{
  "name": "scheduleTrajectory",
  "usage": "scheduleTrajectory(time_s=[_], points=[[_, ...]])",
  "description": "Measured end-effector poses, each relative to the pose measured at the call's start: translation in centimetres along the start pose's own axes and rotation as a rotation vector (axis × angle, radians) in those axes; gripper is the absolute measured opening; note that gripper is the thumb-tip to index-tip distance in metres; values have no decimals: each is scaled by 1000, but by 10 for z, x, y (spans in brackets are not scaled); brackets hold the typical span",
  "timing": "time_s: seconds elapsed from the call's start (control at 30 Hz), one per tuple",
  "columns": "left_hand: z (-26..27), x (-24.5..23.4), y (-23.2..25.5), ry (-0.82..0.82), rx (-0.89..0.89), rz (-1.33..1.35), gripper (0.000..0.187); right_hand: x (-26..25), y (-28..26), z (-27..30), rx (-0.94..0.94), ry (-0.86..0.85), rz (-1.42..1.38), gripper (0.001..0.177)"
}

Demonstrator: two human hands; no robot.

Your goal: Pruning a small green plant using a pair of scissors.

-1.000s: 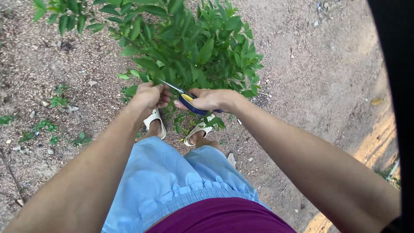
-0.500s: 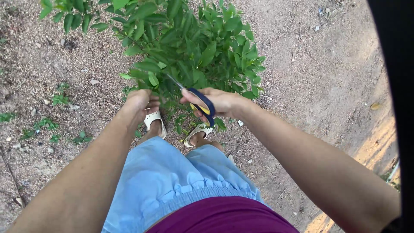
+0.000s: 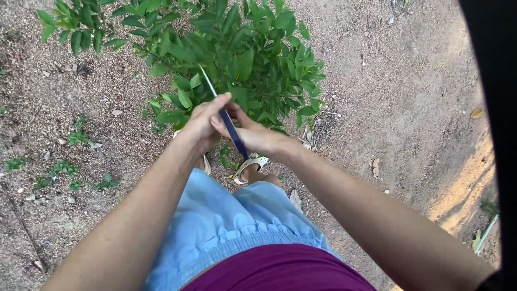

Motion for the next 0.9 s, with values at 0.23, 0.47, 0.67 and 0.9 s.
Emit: scheduleTrajectory(time_s=[0.23,0.47,0.67,0.9], points=[[20,-4,9,281,55,-181,42,-22,27,35,369,136,81,90],[26,25,51,209,15,-330,59,-3,10,88,206,9,-500,57],[8,11,82,457,91,-510,53,9,24,126,331,4,-630,79],[-23,13,58,400,2,-605,30,20,9,88,412,-65,-822,86]])
Point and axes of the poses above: each hand's wrist, its own z-axis away from the middle knuckle, its own x-axis out of the palm, y = z × x, the point moved 9 cm from there along -z, towards the middle knuckle, and after that the axes turned 2 degrees about y, right-handed, at the moved point
